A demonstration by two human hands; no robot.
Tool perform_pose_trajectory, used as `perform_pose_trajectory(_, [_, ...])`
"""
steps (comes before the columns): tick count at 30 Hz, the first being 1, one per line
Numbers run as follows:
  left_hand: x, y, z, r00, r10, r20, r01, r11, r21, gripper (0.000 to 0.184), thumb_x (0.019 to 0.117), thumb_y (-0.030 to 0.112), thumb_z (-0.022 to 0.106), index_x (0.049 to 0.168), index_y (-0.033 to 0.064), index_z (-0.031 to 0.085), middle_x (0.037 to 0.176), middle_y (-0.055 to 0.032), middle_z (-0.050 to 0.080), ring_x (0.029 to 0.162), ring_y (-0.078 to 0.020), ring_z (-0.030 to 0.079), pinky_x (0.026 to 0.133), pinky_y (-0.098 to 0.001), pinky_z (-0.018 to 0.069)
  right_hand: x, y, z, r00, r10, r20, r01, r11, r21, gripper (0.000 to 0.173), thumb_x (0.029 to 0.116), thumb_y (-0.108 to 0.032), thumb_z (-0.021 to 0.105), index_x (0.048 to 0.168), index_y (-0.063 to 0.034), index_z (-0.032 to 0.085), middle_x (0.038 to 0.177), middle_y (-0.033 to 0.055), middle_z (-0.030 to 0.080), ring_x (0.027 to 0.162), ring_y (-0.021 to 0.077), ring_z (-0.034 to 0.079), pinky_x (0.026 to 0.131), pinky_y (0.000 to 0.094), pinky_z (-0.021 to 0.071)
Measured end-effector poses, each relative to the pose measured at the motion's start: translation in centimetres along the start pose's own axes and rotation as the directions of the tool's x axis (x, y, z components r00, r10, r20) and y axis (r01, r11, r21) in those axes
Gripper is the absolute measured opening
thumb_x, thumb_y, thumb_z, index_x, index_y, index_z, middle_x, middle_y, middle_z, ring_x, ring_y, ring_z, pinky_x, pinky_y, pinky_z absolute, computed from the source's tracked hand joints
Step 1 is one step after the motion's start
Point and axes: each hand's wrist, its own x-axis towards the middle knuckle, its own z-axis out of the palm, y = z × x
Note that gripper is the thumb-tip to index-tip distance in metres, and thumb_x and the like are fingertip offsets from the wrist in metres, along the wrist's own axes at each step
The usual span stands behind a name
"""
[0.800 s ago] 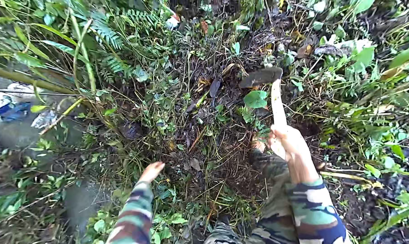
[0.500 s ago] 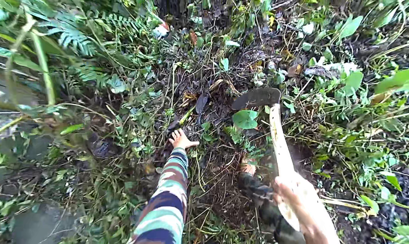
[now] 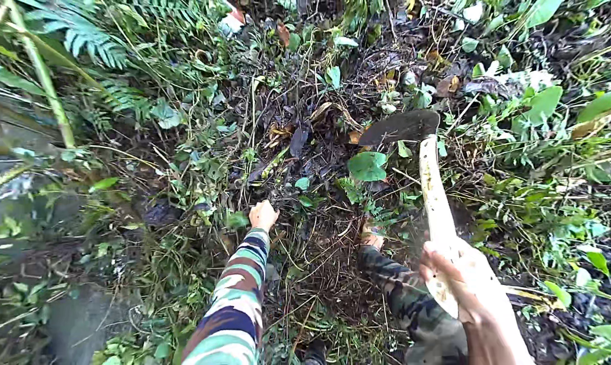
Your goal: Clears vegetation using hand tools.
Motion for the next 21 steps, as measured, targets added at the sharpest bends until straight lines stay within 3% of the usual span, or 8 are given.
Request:
perform_pose_trajectory(4, [-4.1, -6.1, -1.9, 0.998, -0.068, 0.001, 0.068, 0.997, 0.045, 0.044, 0.1012, 0.033, 0.062, 0.125, -0.0048, 0.066, 0.134, -0.0293, 0.062, 0.130, -0.0448, 0.058, 0.107, -0.0633, 0.0449, -0.8, -0.1, 1.6, 1.000, -0.009, 0.023, 0.008, 0.999, 0.052, 0.010, 0.1021, 0.004, 0.045, 0.104, -0.0036, 0.051, 0.061, -0.0036, 0.056, 0.044, 0.0042, 0.054, 0.044, 0.0181, 0.0508])
perform_pose_trajectory(8, [-11.4, -14.2, -2.1, 0.990, -0.142, -0.009, 0.142, 0.988, 0.065, 0.047, 0.0997, 0.030, 0.064, 0.130, -0.0059, 0.063, 0.136, -0.0311, 0.061, 0.133, -0.0467, 0.055, 0.110, -0.0638, 0.0416, -2.1, -0.2, 3.6, 0.994, -0.013, 0.113, 0.000, 0.994, 0.110, 0.012, 0.1028, 0.006, 0.044, 0.102, -0.0037, 0.051, 0.061, -0.0034, 0.055, 0.045, 0.0042, 0.054, 0.046, 0.0173, 0.0517])
perform_pose_trajectory(13, [-22.0, -27.3, 0.6, 0.946, -0.322, -0.025, 0.323, 0.945, 0.042, 0.048, 0.1001, 0.030, 0.065, 0.131, -0.0077, 0.063, 0.133, -0.0341, 0.061, 0.132, -0.0496, 0.055, 0.111, -0.0654, 0.0401, -3.4, 0.7, 6.1, 0.978, -0.004, 0.207, -0.017, 0.995, 0.099, 0.013, 0.1018, 0.008, 0.045, 0.107, -0.0022, 0.051, 0.061, -0.0014, 0.054, 0.047, 0.0062, 0.055, 0.047, 0.0194, 0.0528])
perform_pose_trajectory(17, [-32.9, -38.5, 3.8, 0.852, -0.521, -0.049, 0.523, 0.851, 0.049, 0.050, 0.0975, 0.030, 0.069, 0.131, -0.0066, 0.063, 0.131, -0.0363, 0.061, 0.129, -0.0535, 0.056, 0.109, -0.0683, 0.0413, -4.1, 1.1, 7.4, 0.970, 0.026, 0.241, -0.034, 0.999, 0.031, 0.009, 0.1035, 0.005, 0.047, 0.105, -0.0032, 0.052, 0.061, -0.0011, 0.054, 0.046, 0.0060, 0.055, 0.047, 0.0195, 0.0522])
perform_pose_trajectory(21, [-40.1, -45.8, 5.3, 0.695, -0.718, -0.042, 0.718, 0.696, -0.021, 0.058, 0.0994, 0.032, 0.064, 0.140, -0.0086, 0.056, 0.144, -0.0358, 0.053, 0.140, -0.0507, 0.047, 0.117, -0.0652, 0.0324, -4.1, 1.8, 8.2, 0.967, 0.011, 0.256, -0.015, 1.000, 0.012, 0.009, 0.1045, 0.002, 0.045, 0.104, -0.0040, 0.052, 0.062, -0.0026, 0.055, 0.046, 0.0058, 0.054, 0.047, 0.0201, 0.0527])
